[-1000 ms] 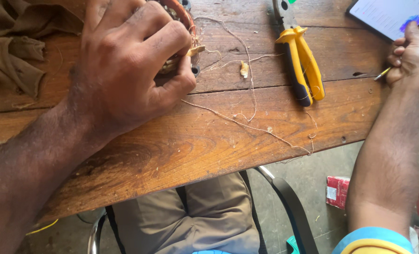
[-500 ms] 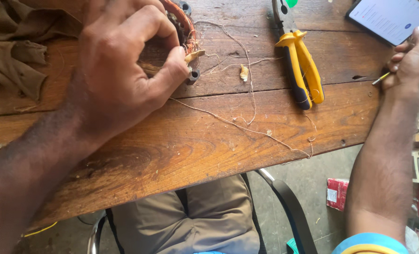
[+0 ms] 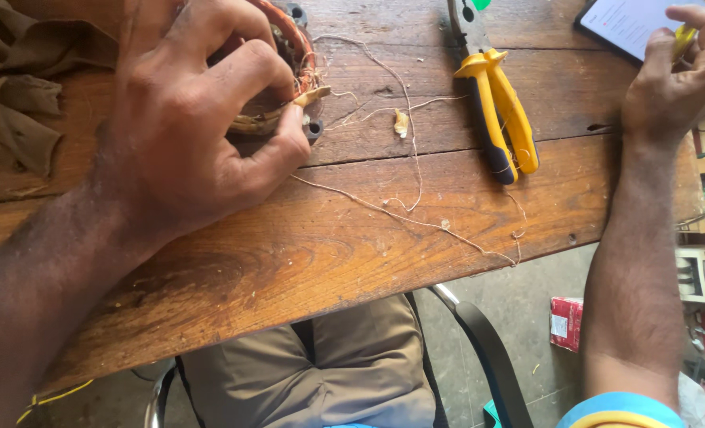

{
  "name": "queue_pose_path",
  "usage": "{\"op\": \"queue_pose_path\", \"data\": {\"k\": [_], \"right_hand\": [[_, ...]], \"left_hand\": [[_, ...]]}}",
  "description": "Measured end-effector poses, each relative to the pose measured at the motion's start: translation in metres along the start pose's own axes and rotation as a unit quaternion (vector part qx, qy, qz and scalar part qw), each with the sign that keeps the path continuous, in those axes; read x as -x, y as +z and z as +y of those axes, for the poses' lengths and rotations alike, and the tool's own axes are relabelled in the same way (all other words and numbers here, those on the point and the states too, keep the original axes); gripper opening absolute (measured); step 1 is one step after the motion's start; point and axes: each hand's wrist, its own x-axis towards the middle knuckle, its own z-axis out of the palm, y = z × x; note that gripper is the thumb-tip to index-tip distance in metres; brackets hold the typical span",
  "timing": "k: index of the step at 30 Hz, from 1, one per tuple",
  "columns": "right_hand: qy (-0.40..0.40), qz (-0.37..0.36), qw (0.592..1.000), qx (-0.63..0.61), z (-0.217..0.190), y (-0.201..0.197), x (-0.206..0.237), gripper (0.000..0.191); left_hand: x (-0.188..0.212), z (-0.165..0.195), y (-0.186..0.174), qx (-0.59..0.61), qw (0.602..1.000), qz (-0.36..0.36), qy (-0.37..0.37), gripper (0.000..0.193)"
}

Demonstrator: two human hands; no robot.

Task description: The person works on an electric motor stator at a wooden workbench, using a screwdriver to pry and scrape material from the slots between the copper windings and using pliers to grip and pull at the windings, turning the stator as they work around it.

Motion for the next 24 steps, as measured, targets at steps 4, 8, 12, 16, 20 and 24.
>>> {"op": "queue_pose_path", "data": {"k": [4, 8, 12, 16, 20, 24], "right_hand": [[-0.038, 0.015, 0.998, 0.043, 0.005, -0.004, 0.001, 0.028], [-0.052, 0.003, 0.998, 0.021, 0.003, -0.003, -0.003, 0.035], [-0.084, 0.008, 0.989, 0.117, 0.004, 0.001, -0.002, 0.031], [-0.087, 0.015, 0.989, 0.119, 0.018, 0.001, -0.001, 0.031], [-0.038, 0.037, 0.993, 0.101, 0.038, -0.005, 0.003, 0.034], [-0.012, 0.050, 0.997, 0.063, 0.048, -0.010, 0.012, 0.032]], "left_hand": [[0.001, -0.003, 0.002, -0.016, 1.000, 0.001, 0.011, 0.009], [0.004, -0.002, 0.001, -0.017, 1.000, -0.007, 0.005, 0.011], [0.004, -0.001, 0.000, -0.014, 1.000, -0.014, 0.002, 0.010], [0.002, -0.003, 0.001, -0.030, 0.999, -0.007, 0.016, 0.008], [0.004, -0.004, 0.002, -0.030, 0.999, -0.012, 0.013, 0.007], [0.005, -0.003, 0.002, -0.003, 1.000, -0.007, 0.014, 0.010]]}}
